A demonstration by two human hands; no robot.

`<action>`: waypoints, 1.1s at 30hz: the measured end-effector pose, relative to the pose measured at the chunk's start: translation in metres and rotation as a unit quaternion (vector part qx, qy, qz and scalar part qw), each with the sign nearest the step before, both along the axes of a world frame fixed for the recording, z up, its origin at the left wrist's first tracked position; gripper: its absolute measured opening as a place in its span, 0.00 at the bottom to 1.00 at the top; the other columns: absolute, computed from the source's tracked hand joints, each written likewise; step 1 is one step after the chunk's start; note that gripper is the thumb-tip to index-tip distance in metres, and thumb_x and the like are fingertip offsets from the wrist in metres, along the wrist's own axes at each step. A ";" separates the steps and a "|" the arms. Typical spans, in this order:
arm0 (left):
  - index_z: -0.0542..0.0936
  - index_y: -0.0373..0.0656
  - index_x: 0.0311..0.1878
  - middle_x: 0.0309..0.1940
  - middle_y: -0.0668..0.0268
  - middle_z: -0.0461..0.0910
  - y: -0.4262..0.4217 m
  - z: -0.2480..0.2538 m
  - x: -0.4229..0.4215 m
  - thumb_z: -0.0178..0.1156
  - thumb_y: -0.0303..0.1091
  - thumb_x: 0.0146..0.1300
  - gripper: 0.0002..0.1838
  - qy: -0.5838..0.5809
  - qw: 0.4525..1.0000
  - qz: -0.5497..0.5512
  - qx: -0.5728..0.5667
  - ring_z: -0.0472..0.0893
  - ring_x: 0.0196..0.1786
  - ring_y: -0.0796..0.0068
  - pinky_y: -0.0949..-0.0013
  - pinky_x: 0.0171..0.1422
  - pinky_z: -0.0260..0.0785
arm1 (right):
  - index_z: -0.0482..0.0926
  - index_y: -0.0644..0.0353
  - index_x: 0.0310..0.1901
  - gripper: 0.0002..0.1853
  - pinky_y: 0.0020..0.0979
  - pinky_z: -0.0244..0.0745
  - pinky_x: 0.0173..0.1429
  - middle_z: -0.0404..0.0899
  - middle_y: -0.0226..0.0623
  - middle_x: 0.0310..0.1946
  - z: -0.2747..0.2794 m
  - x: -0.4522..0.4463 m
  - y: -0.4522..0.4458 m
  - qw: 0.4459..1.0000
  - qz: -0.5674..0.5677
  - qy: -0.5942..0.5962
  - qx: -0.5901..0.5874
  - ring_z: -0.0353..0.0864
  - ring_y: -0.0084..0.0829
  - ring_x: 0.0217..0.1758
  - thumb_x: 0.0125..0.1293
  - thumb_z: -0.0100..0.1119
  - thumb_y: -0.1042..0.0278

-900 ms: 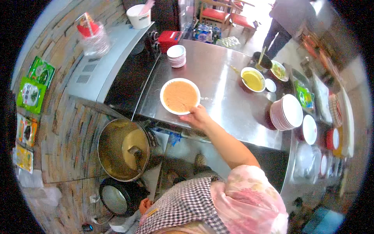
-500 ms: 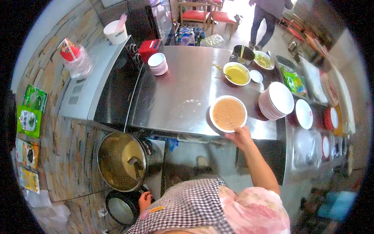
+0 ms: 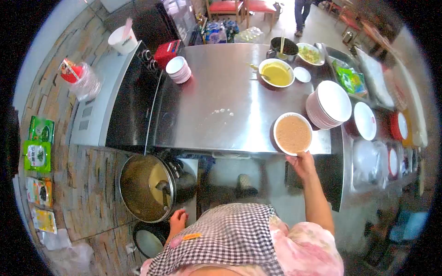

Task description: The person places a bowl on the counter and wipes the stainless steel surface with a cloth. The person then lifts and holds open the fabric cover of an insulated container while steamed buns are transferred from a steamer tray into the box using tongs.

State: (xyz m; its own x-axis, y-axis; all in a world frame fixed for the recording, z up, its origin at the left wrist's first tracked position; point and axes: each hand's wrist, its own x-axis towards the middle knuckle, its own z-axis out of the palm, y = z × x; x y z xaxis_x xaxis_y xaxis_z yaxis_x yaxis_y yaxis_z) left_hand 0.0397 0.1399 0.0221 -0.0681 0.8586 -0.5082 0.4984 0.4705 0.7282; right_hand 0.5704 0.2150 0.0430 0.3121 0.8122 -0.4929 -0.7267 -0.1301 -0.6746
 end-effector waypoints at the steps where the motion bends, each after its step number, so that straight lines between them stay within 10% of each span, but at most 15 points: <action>1: 0.75 0.35 0.49 0.42 0.58 0.80 0.002 0.004 0.003 0.52 0.30 0.65 0.12 0.019 1.000 -0.014 -0.007 0.81 0.45 0.69 0.68 0.49 0.71 | 0.60 0.61 0.60 0.24 0.37 0.83 0.42 0.75 0.46 0.47 0.003 -0.001 -0.001 1.000 -0.003 0.007 0.004 0.81 0.41 0.43 0.61 0.47 0.78; 12: 0.77 0.36 0.48 0.37 0.59 0.82 0.022 0.000 0.035 0.53 0.30 0.63 0.12 -0.005 1.000 -0.005 0.020 0.81 0.42 0.72 0.70 0.47 0.72 | 0.63 0.59 0.58 0.24 0.37 0.81 0.43 0.76 0.50 0.49 -0.015 0.015 -0.062 0.984 0.155 0.062 -0.069 0.81 0.38 0.40 0.60 0.52 0.67; 20: 0.76 0.35 0.47 0.38 0.61 0.81 0.051 -0.024 0.064 0.52 0.28 0.64 0.11 -0.128 0.990 -0.057 0.035 0.80 0.41 0.73 0.71 0.47 0.71 | 0.60 0.58 0.65 0.32 0.39 0.79 0.39 0.73 0.50 0.51 -0.082 0.030 -0.188 0.881 0.261 -0.187 -0.347 0.80 0.40 0.41 0.62 0.56 0.55; 23: 0.76 0.34 0.46 0.34 0.58 0.81 0.071 -0.046 0.053 0.53 0.25 0.61 0.11 -0.063 0.979 -0.190 0.050 0.81 0.37 0.71 0.70 0.44 0.73 | 0.57 0.60 0.67 0.36 0.37 0.79 0.38 0.73 0.49 0.51 -0.072 -0.011 -0.245 0.873 0.175 -0.222 -0.397 0.80 0.40 0.42 0.63 0.56 0.52; 25: 0.74 0.32 0.46 0.35 0.58 0.80 0.092 -0.151 0.011 0.55 0.31 0.65 0.12 -0.140 0.953 -0.266 0.029 0.79 0.35 0.74 0.71 0.41 0.72 | 0.55 0.61 0.67 0.36 0.35 0.79 0.36 0.73 0.49 0.51 -0.070 -0.038 -0.291 0.885 0.119 -0.206 -0.399 0.81 0.39 0.42 0.63 0.54 0.51; 26: 0.76 0.40 0.53 0.55 0.50 0.73 0.101 -0.055 0.059 0.58 0.43 0.59 0.22 -0.036 0.939 -0.338 -0.061 0.71 0.58 0.62 0.61 0.65 0.57 | 0.55 0.61 0.67 0.36 0.35 0.79 0.36 0.73 0.49 0.51 -0.063 -0.053 -0.318 0.880 0.105 -0.199 -0.418 0.81 0.39 0.41 0.64 0.54 0.51; 29: 0.76 0.36 0.49 0.47 0.52 0.77 0.110 -0.081 0.090 0.53 0.38 0.63 0.17 -0.052 0.906 -0.420 -0.005 0.75 0.50 0.63 0.61 0.56 0.65 | 0.56 0.63 0.67 0.36 0.35 0.79 0.37 0.73 0.49 0.51 -0.034 -0.087 -0.387 0.858 0.097 -0.180 -0.471 0.81 0.39 0.41 0.64 0.54 0.50; 33: 0.77 0.37 0.49 0.47 0.52 0.77 0.101 0.008 0.200 0.54 0.43 0.63 0.19 -0.045 0.889 -0.453 0.053 0.75 0.50 0.58 0.59 0.55 0.66 | 0.57 0.64 0.66 0.36 0.37 0.79 0.38 0.73 0.50 0.51 -0.036 -0.117 -0.479 0.835 0.049 -0.134 -0.532 0.81 0.40 0.41 0.63 0.53 0.48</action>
State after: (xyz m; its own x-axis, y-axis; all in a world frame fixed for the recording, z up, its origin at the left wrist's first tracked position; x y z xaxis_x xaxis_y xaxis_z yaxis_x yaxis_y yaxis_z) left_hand 0.2400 0.2409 0.0296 0.7129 0.5832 -0.3895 0.5752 -0.1685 0.8004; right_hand 0.4531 -0.2635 0.0074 0.4846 -0.0128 -0.8746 -0.5198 -0.8084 -0.2762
